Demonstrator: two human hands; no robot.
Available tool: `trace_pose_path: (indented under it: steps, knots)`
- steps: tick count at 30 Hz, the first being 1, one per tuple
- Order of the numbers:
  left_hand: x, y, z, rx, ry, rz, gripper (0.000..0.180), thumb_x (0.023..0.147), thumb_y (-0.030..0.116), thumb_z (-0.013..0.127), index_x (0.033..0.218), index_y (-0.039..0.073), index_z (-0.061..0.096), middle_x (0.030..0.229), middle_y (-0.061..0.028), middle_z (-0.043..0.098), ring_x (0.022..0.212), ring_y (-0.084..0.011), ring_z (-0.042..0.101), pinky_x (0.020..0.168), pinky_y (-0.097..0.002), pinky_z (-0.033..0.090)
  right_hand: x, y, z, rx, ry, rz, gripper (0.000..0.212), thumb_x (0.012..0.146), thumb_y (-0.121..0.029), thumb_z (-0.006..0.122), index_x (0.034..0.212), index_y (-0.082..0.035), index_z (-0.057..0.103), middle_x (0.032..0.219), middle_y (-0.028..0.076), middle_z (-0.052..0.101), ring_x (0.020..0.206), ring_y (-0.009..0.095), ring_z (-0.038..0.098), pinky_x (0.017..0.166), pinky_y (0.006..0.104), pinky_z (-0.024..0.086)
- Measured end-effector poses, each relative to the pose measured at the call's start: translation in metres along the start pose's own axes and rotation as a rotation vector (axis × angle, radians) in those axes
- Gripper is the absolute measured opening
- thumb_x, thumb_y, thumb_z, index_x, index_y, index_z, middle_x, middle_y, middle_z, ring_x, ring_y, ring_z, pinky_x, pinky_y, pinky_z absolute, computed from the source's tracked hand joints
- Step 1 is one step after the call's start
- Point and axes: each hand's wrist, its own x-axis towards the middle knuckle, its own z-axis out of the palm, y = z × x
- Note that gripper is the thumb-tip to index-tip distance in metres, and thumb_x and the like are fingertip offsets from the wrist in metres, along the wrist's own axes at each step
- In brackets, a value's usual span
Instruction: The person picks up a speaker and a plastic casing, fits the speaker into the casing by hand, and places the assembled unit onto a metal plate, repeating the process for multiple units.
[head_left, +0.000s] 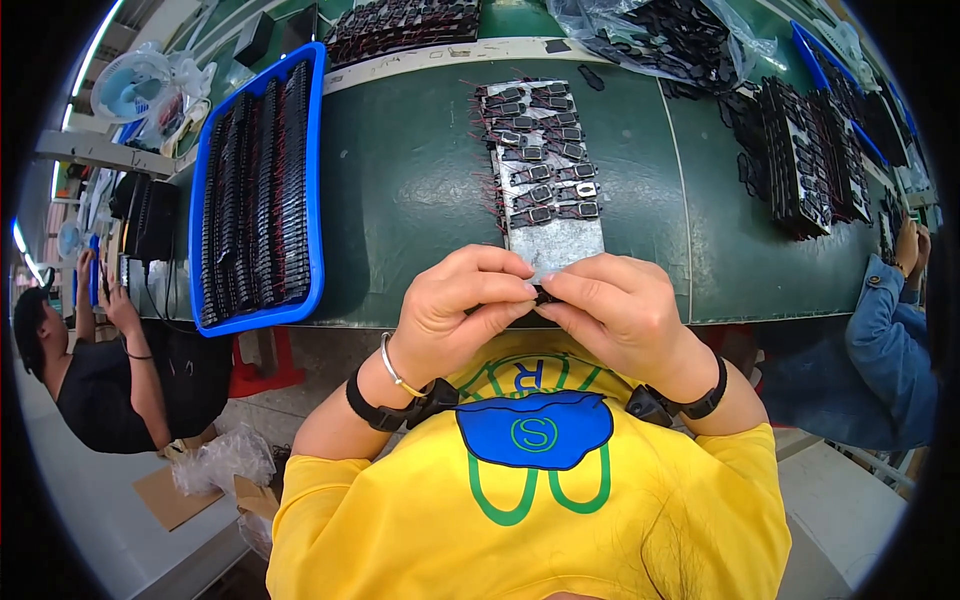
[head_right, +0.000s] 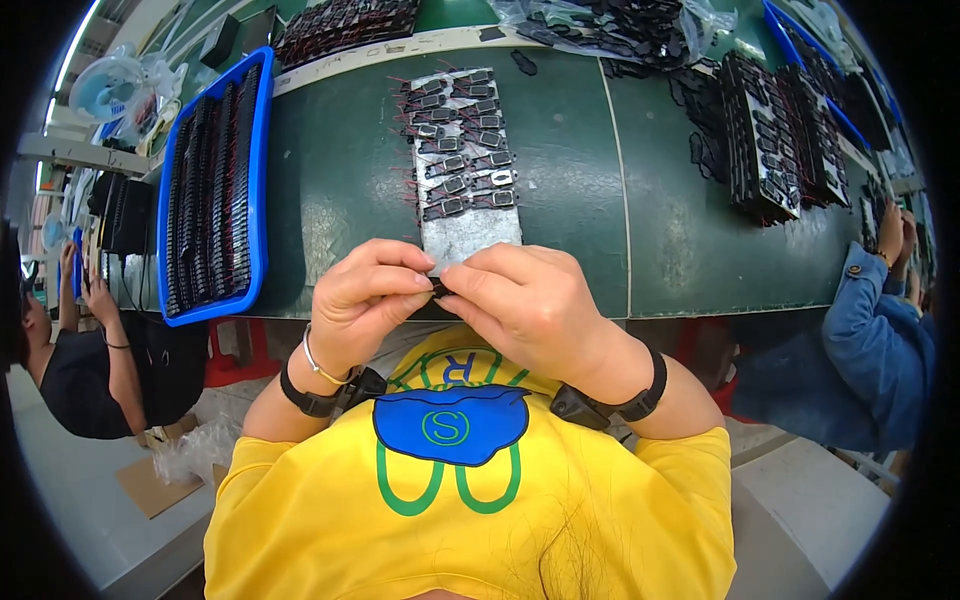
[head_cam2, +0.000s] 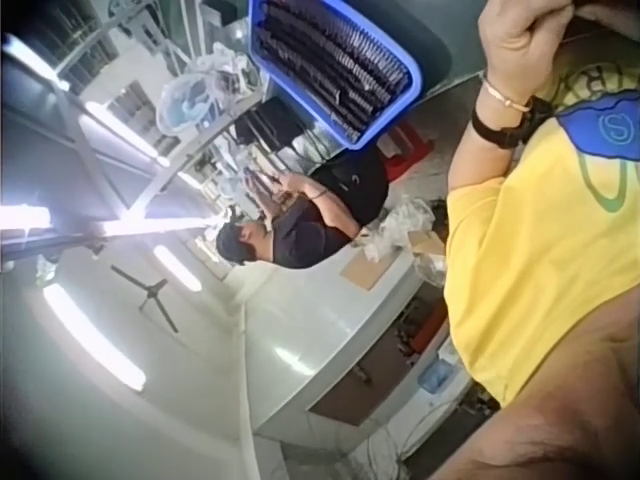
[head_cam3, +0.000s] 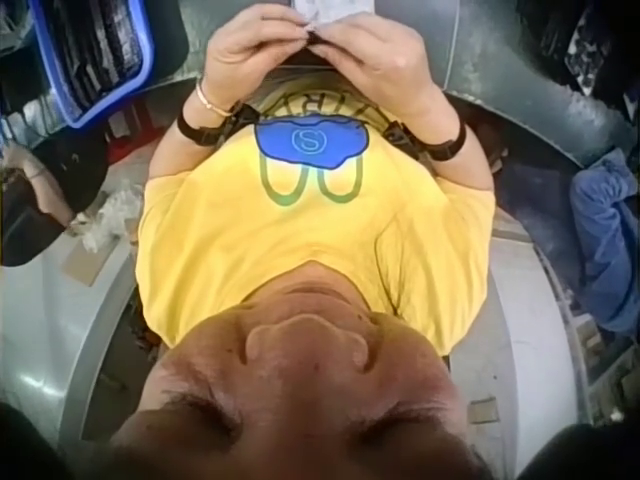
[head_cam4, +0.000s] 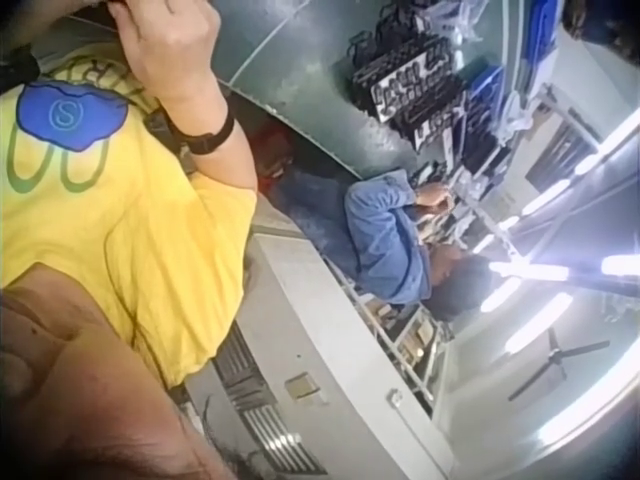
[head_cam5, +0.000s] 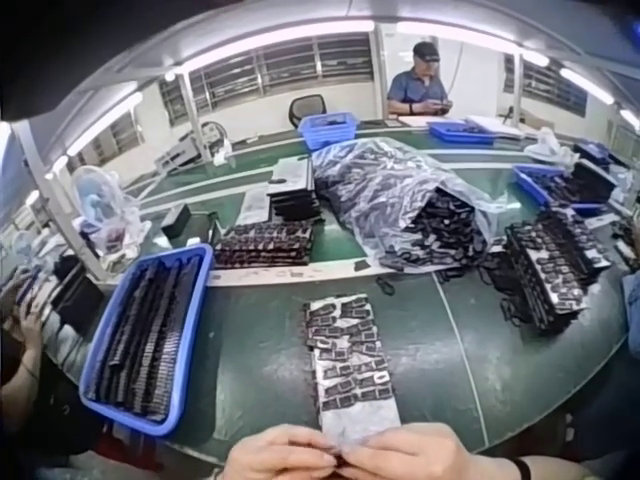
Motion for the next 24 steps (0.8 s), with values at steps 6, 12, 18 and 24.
trace_pose_path:
  steps: [6,12,18,24]
  knots:
    - [-0.008,-0.001,0.007,-0.539,0.097,-0.408,0.011,0.085,-0.001,0.063,0.096,0.002,0.065,0.098,-0.0081,0.063,0.080,-0.0138,0.064,0.067,-0.0239,0.054,0.000,0.002,0.001,-0.077,0.052,-0.100,0.024,0.065,-0.004,0.078,0.086,-0.002,0.066,0.078,0.009,0.065,0.063,0.022,0.064,0.052,0.0293,0.049]
    - [-0.004,0.001,0.009,-0.714,0.108,-0.601,0.009,0.089,0.004,0.061,0.097,0.000,0.063,0.092,-0.0069,0.064,0.078,-0.0119,0.064,0.066,-0.0220,0.054,-0.002,0.007,0.001,-0.159,0.063,-0.152,0.024,0.064,-0.004,0.078,0.085,-0.002,0.066,0.080,0.009,0.065,0.060,0.021,0.061,0.051,0.0292,0.047]
    - [0.006,0.010,0.006,-0.627,0.075,-0.780,0.015,0.090,0.013,0.062,0.097,-0.001,0.063,0.080,-0.0065,0.066,0.064,-0.0087,0.061,0.054,-0.0193,0.049,-0.003,0.005,0.000,-0.224,0.042,-0.201,0.025,0.063,-0.004,0.075,0.087,-0.002,0.066,0.082,0.009,0.064,0.058,0.020,0.059,0.050,0.0294,0.045]
    - [0.012,0.013,0.008,-0.468,0.042,-0.807,0.018,0.090,0.018,0.063,0.094,0.000,0.065,0.072,-0.0040,0.066,0.056,-0.0054,0.057,0.048,-0.0170,0.044,-0.005,0.005,-0.001,-0.277,0.047,-0.249,0.025,0.064,-0.006,0.072,0.088,-0.003,0.066,0.084,0.008,0.063,0.057,0.019,0.056,0.048,0.0287,0.043]
